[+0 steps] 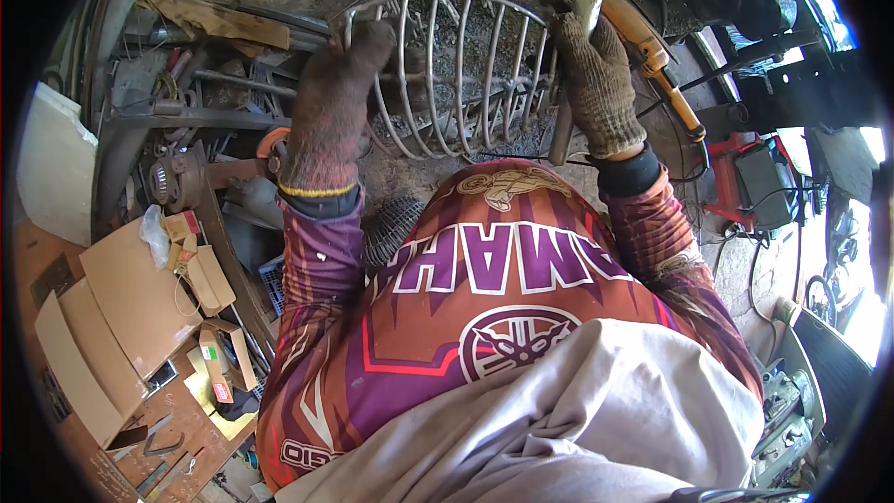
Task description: The person uses a hammer to strike the wires of a curved metal cage held on a workbench, striking different points along the cage's structure to adjust its shape.
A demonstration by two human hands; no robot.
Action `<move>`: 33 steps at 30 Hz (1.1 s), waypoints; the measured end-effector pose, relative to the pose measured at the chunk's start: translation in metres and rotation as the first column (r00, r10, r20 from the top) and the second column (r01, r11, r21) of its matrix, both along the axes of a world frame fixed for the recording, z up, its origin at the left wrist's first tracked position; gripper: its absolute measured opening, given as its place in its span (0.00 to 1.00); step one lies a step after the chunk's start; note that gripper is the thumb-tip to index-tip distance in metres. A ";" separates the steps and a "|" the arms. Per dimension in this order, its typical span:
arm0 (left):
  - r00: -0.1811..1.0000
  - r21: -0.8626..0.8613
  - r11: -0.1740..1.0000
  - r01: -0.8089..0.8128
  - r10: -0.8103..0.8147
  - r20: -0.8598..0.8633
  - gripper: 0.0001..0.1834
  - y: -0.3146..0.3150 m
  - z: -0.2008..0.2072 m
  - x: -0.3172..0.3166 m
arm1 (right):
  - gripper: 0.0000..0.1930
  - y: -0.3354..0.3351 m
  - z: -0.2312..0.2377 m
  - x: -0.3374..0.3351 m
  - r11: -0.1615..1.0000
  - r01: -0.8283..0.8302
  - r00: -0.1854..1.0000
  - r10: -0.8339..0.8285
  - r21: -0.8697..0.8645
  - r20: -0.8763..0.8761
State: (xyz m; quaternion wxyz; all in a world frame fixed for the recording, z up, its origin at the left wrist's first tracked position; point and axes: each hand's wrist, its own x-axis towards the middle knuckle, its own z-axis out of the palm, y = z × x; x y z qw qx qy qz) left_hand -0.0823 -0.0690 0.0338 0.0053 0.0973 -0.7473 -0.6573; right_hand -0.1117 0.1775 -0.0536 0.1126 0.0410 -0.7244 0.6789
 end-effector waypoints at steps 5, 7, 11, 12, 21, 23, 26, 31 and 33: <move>0.999 0.117 0.993 0.012 -0.008 -0.040 0.10 0.014 0.005 0.027 | 0.18 -0.002 -0.010 0.001 0.995 0.005 0.998 -0.010 -0.101 -0.057; 0.983 0.040 0.996 0.083 -0.075 -0.165 0.10 0.014 0.000 0.037 | 0.18 0.006 -0.006 -0.003 0.969 0.101 0.972 -0.047 0.228 -0.228; 0.896 -0.304 0.953 0.002 -0.137 -0.422 0.10 0.013 -0.007 0.034 | 0.20 0.007 0.019 0.013 0.901 0.092 0.953 0.044 0.424 -0.300; 0.869 -0.420 0.907 -0.036 -0.179 -0.461 0.10 0.012 -0.005 0.033 | 0.20 0.004 0.024 0.019 0.909 0.046 0.951 0.087 0.415 -0.296; 0.780 -0.567 0.805 -0.176 -0.237 -0.579 0.10 0.010 -0.006 0.030 | 0.24 -0.018 0.066 0.057 0.783 -0.092 0.952 0.251 0.615 -0.177; 0.741 -0.689 0.690 -0.222 -0.340 -0.579 0.10 0.009 -0.002 0.033 | 0.26 -0.023 0.064 0.057 0.741 -0.053 0.962 0.217 0.669 -0.164; 0.794 -0.642 0.740 -0.199 -0.261 -0.548 0.09 0.012 -0.007 0.032 | 0.28 -0.024 0.066 0.054 0.667 -0.048 0.975 0.194 0.744 -0.111; 0.794 -0.625 0.744 -0.237 -0.222 -0.565 0.07 0.005 -0.022 0.027 | 0.23 -0.020 0.093 0.063 0.738 0.018 0.968 0.155 0.674 -0.195; 0.812 -0.589 0.786 -0.190 -0.211 -0.544 0.07 0.004 -0.020 0.027 | 0.29 -0.015 0.078 0.053 0.761 0.091 0.886 0.233 0.642 -0.401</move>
